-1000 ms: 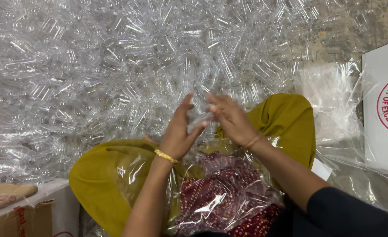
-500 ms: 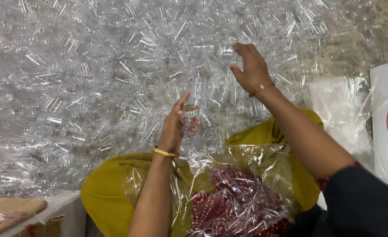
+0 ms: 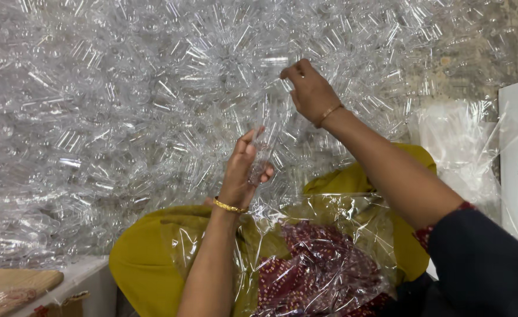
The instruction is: The person sits on the floor and repeatedly picks up clear plastic cups from a large pile, inspects them, and places them into a plastic bag. The person continues this process throughout the clip, handling cups one at a time.
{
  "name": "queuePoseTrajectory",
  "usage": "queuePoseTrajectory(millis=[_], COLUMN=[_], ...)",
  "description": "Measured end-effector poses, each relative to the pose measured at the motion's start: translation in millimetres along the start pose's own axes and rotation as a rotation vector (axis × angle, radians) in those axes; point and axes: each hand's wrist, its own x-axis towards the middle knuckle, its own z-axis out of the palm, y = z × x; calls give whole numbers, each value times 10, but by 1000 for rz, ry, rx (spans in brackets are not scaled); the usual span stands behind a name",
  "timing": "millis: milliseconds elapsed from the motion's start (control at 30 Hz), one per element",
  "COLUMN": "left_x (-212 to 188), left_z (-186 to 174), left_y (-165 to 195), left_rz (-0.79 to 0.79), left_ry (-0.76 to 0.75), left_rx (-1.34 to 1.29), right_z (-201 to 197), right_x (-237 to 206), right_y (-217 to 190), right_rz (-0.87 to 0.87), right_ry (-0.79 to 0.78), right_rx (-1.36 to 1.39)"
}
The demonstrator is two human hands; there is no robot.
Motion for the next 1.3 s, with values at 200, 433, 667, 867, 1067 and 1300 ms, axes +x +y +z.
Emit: queuePoseTrajectory(millis=[200,433,667,867,1067,1300], left_x=[-26,-44,-51,-13,35,-110], left_z=[-1,83,-32,-111,-117,-81], left_y=[-3,-28,66,25,-52,181], left_rz=[-14,-8,3,-55,-22,446], left_ry=[2,-66,22,116,64,142], left_rx=[34,176,31,75,250,823], right_z=[-372,-340,136,-28,-435,-418], right_x=[214,17,345,407,216,-18], right_y=[111,-209,78,-9,-420,9], right_rz=[695,493,128,269,-406,129], right_ry=[-102,-603,50,-334,-389,-494], right_rx=[640,443,-49,124,330,31])
